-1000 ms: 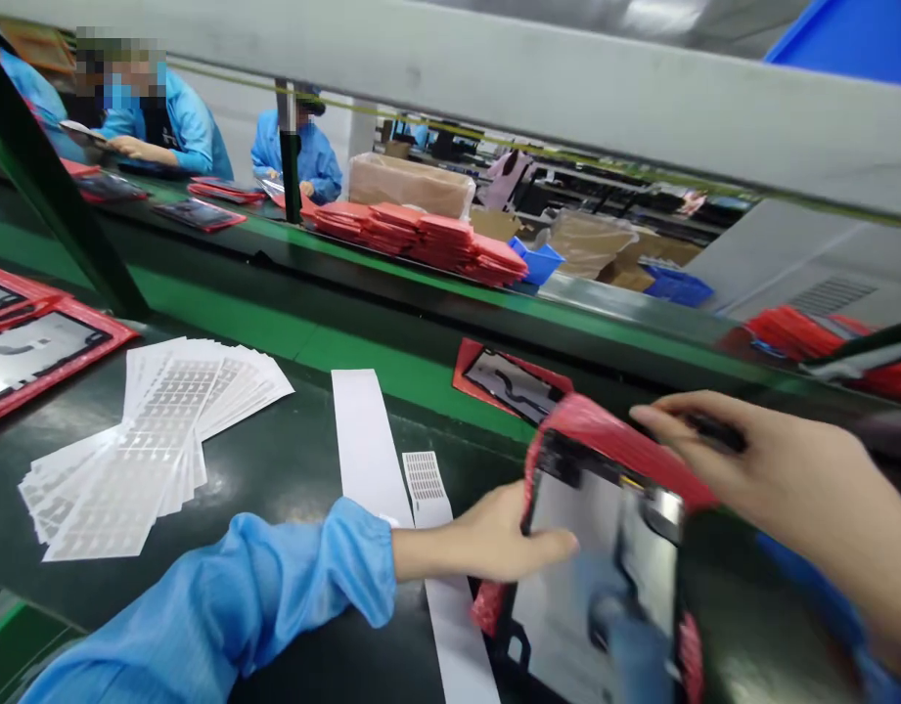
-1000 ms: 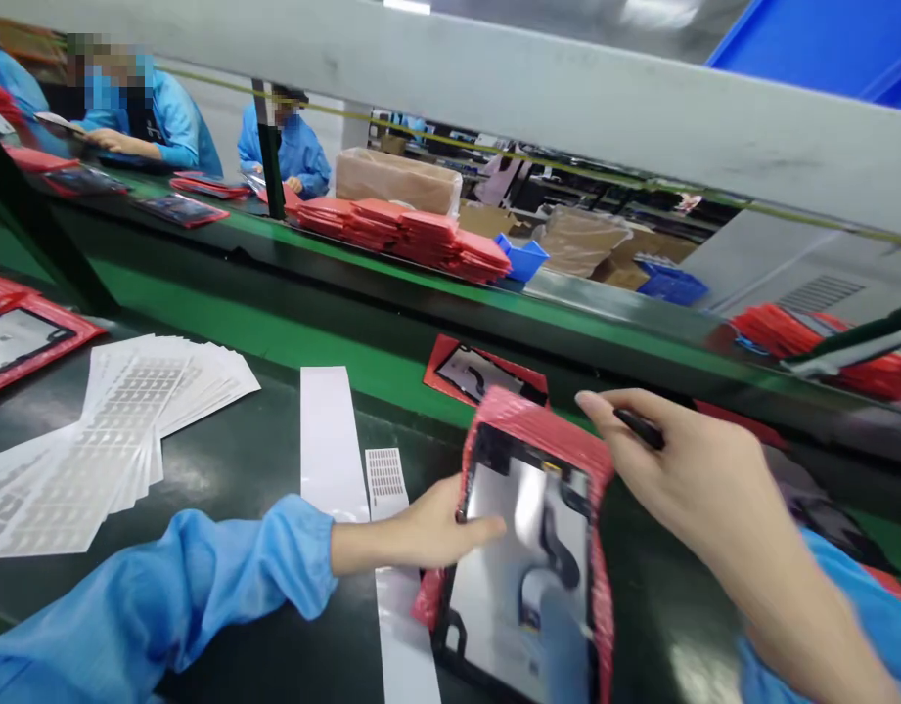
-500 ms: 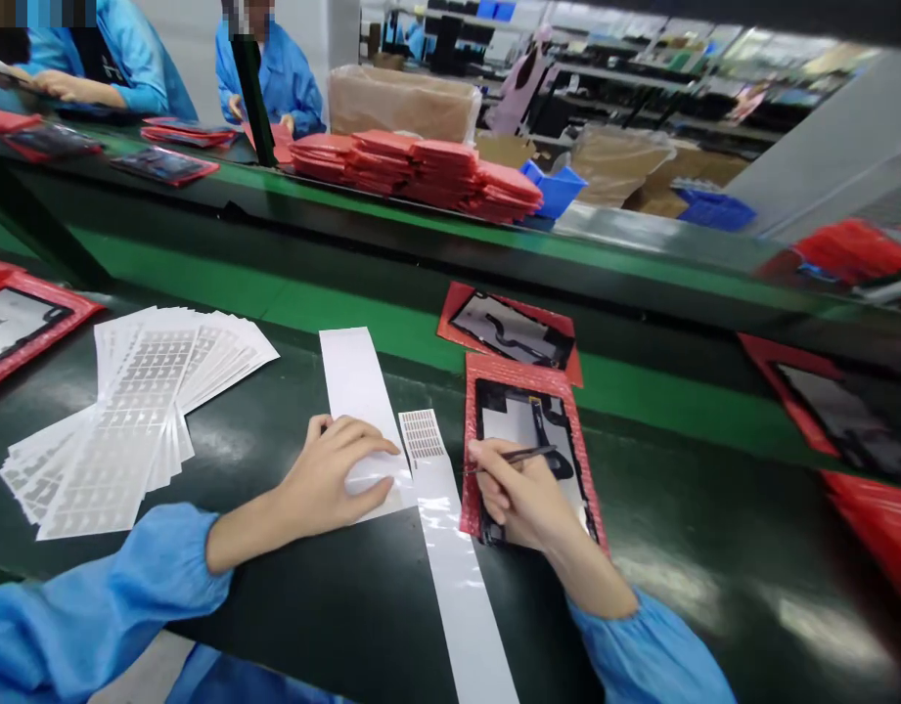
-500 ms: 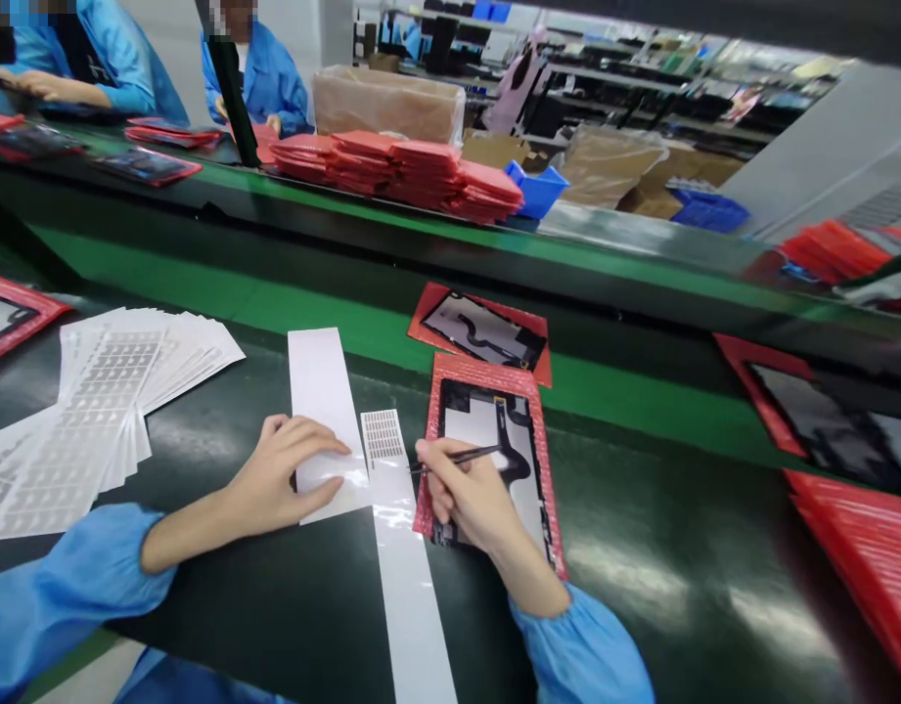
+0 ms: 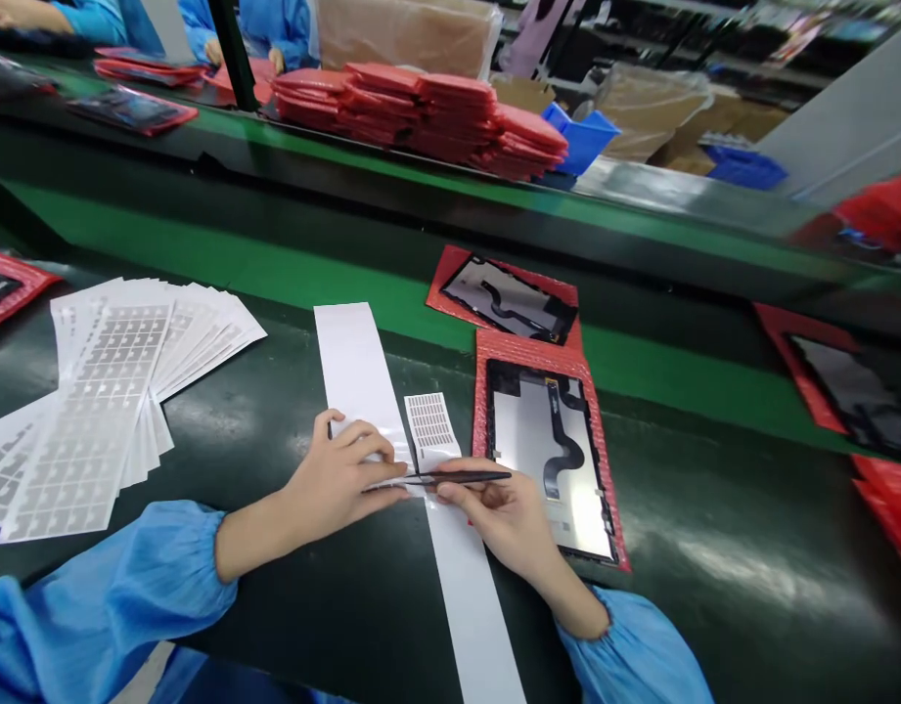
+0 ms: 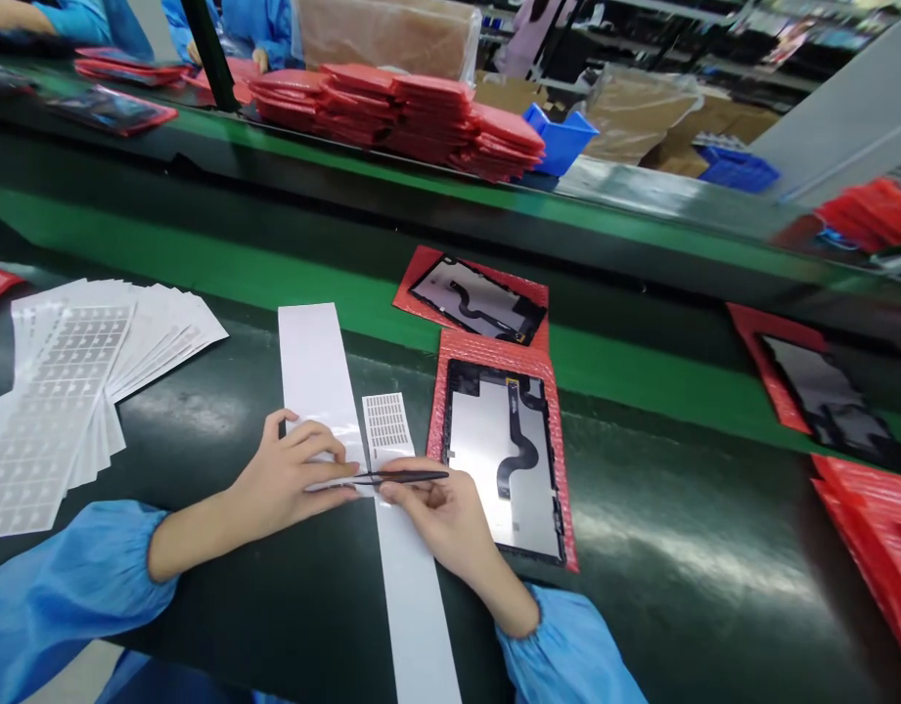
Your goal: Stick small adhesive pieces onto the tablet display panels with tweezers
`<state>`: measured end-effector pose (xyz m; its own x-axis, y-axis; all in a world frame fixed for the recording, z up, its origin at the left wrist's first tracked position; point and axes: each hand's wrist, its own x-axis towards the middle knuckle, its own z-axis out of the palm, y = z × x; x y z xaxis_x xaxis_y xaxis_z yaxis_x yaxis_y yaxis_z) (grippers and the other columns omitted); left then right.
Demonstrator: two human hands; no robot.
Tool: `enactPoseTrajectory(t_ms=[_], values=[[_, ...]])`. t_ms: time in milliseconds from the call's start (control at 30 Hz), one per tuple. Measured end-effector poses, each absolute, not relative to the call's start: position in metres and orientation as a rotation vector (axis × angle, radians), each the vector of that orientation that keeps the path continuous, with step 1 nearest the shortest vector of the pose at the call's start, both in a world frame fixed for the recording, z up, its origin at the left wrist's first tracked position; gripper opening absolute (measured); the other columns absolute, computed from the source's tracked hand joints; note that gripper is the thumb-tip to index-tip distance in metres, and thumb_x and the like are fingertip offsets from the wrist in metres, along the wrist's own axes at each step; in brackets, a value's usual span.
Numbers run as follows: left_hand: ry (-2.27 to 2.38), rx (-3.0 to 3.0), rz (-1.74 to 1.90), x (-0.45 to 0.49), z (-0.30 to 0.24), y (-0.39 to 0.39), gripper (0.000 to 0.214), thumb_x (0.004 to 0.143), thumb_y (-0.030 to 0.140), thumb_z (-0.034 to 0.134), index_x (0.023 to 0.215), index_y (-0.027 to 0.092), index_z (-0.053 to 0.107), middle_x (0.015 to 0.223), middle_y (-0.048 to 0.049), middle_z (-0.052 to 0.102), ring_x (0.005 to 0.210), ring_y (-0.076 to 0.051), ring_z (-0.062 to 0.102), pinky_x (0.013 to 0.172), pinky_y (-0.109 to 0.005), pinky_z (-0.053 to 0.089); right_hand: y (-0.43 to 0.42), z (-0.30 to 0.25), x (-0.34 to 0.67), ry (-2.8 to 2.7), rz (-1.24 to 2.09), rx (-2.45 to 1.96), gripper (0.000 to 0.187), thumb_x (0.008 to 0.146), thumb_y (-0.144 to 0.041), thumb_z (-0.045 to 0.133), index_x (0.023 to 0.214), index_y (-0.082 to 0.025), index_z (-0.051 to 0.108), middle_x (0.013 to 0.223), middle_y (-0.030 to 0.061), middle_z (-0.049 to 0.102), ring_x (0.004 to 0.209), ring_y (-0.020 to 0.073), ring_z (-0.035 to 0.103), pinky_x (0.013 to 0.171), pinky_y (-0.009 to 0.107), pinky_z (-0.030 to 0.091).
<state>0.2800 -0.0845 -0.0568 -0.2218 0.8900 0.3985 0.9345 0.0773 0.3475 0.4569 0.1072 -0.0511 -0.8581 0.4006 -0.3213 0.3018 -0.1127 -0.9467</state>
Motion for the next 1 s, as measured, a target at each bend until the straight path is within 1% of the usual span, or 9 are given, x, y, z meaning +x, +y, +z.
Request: enactPoseTrajectory(t_ms=[167,300,467,567,733,833,900,933,1000], values=[[-2.242,-1.918,-0.838,0.281,-0.058,-0.085,0.024,0.096,0.049,0.066,0.115,0.036,0.072,0.1,0.0055,0.07,0.103,-0.01,0.058,0.105,-0.042,0.023,0.107,-0.048,0.456,-2.054,2.142,-0.836,0.036,0.077,-0.039,0.085,0.102,-0.015,0.075,0.093,0.0074,0.077,0.079,0.0142,0.076,0.077,0.019,0.065],[-2.288,-1.898,-0.882,0.283,-0.059,-0.085,0.022,0.095,0.05,0.066,0.112,0.037,0.073,0.102,0.0054,0.07,0.105,-0.01,0.058,0.107,-0.043,0.021,0.107,-0.045,0.454,-2.058,2.158,-0.83,0.034,0.078,-0.039,0.084,0.1,-0.015,0.075,0.086,0.0065,0.076,0.074,0.0123,0.075,0.073,0.015,0.063],[-2.294,-1.884,-0.89,0.285,-0.057,-0.086,0.02,0.095,0.049,0.067,0.11,0.036,0.073,0.1,0.0057,0.07,0.103,-0.01,0.058,0.109,-0.044,0.02,0.107,-0.044,0.454,-2.067,2.154,-0.836,0.035,0.08,-0.04,0.083,0.102,-0.014,0.074,0.082,0.0064,0.075,0.075,0.0111,0.074,0.071,0.012,0.061],[-2.305,-1.867,-0.857,0.286,-0.055,-0.086,0.022,0.095,0.051,0.066,0.111,0.037,0.072,0.104,0.0064,0.07,0.105,-0.01,0.059,0.11,-0.045,0.021,0.108,-0.046,0.457,-2.107,2.136,-0.866,0.039,0.08,-0.044,0.082,0.102,-0.014,0.073,0.083,0.0068,0.075,0.076,0.0121,0.074,0.072,0.014,0.061],[-2.343,-1.837,-0.765,0.288,-0.057,-0.086,0.029,0.095,0.058,0.063,0.114,0.038,0.071,0.116,0.0061,0.069,0.112,-0.014,0.059,0.114,-0.048,0.02,0.102,-0.051,0.458,-2.23,2.035,-0.95,0.045,0.081,-0.049,0.081,0.105,-0.012,0.072,0.09,0.0087,0.076,0.085,0.0161,0.076,0.08,0.02,0.064],[-2.388,-1.835,-0.796,0.289,-0.055,-0.088,0.029,0.094,0.058,0.064,0.113,0.038,0.072,0.119,0.0064,0.068,0.114,-0.015,0.059,0.116,-0.049,0.018,0.104,-0.045,0.455,-2.048,2.186,-1.022,0.049,0.077,-0.05,0.083,0.101,-0.01,0.07,0.088,0.0108,0.076,0.084,0.0174,0.077,0.081,0.02,0.065],[-2.436,-1.857,-0.842,0.288,-0.048,-0.088,0.035,0.088,0.062,0.068,0.112,0.037,0.073,0.119,0.0057,0.067,0.115,-0.016,0.059,0.118,-0.049,0.016,0.114,-0.038,0.453,-1.828,2.288,-1.112,0.054,0.073,-0.052,0.086,0.099,-0.009,0.067,0.084,0.012,0.076,0.08,0.0177,0.077,0.076,0.018,0.065],[-2.448,-1.878,-0.869,0.287,-0.043,-0.087,0.039,0.085,0.065,0.07,0.11,0.035,0.073,0.117,0.0053,0.067,0.114,-0.016,0.06,0.119,-0.05,0.014,0.122,-0.034,0.454,-1.703,2.281,-1.159,0.057,0.07,-0.053,0.089,0.099,-0.01,0.064,0.081,0.0114,0.075,0.076,0.0176,0.077,0.072,0.017,0.065],[-2.411,-1.957,-0.926,0.284,-0.032,-0.081,0.043,0.08,0.068,0.073,0.103,0.032,0.075,0.109,0.0056,0.069,0.107,-0.015,0.062,0.121,-0.05,0.01,0.144,-0.027,0.456,-1.488,2.147,-1.198,0.066,0.062,-0.052,0.094,0.102,-0.013,0.058,0.075,0.0085,0.074,0.071,0.0176,0.076,0.065,0.016,0.064]])
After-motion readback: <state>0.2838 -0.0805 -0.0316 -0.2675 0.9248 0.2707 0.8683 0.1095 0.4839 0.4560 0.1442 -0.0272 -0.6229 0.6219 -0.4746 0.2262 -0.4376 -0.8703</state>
